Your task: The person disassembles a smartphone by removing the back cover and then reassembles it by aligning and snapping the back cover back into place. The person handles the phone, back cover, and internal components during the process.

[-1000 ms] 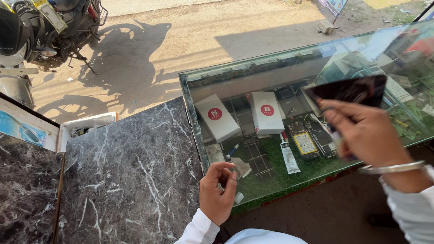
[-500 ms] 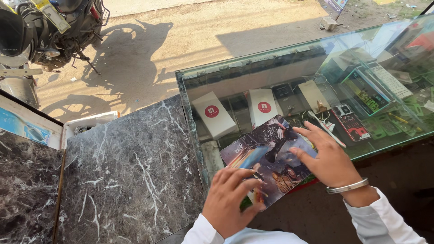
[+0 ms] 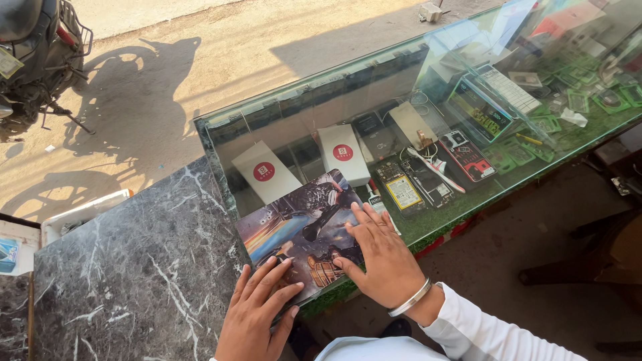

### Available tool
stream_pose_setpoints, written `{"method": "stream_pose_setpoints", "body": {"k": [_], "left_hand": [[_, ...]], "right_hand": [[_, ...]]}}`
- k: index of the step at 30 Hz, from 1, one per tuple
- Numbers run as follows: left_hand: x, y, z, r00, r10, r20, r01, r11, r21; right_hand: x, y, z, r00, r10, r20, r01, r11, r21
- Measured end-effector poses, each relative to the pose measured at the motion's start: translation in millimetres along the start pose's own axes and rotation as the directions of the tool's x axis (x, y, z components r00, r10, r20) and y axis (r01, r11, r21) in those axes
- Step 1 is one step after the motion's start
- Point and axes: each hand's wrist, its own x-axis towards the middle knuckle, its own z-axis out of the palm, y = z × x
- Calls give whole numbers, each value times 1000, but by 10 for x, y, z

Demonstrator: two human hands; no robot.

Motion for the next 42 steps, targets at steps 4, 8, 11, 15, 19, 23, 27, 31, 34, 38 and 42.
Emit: {"method": "stream_pose_setpoints", "body": {"k": [4,8,11,15,19,23,27,31,34,38,42], "left_hand": [[-72,-79,158,1000,-11,-15,12,1000,24],[-179,-125,428,996,-23,-82,33,992,123],[-259,-179,584,988,-42,-147,61,990,130],[-321,-248,676,984,-90,-155,111,984,136],[-288,-215,716,973,-151,-177,181,968,172],[-131,27,679,959,-158,-235,213,949,232],[175,552,659,933,-135,-333,188,973,132],[611,1144,739,924,-84,-374,106,994,38],[899,1414,781,926,-11,-376,17,1000,12],[1167,1472,827,925,4,-381,3,1000,19],[1313,1368,927,936,-81,-342,120,988,94]], "right_hand": [[79,235,-206,994,35,103,-44,995,89],[98,542,-397,998,-29,58,21,990,140],[64,741,-507,991,-112,73,95,973,209],[-37,893,-589,983,-164,87,131,944,302],[-130,1024,-689,986,-149,76,110,918,381],[-122,1400,-929,999,16,-37,-1,930,369],[-78,1987,-1157,952,56,-300,-10,988,152],[-147,2328,-1086,925,62,-375,-63,998,11],[-195,2436,-1012,916,75,-393,-80,997,5],[-224,2471,-997,924,74,-375,-76,997,10],[-226,2469,-1024,924,59,-378,-60,998,9]]}}
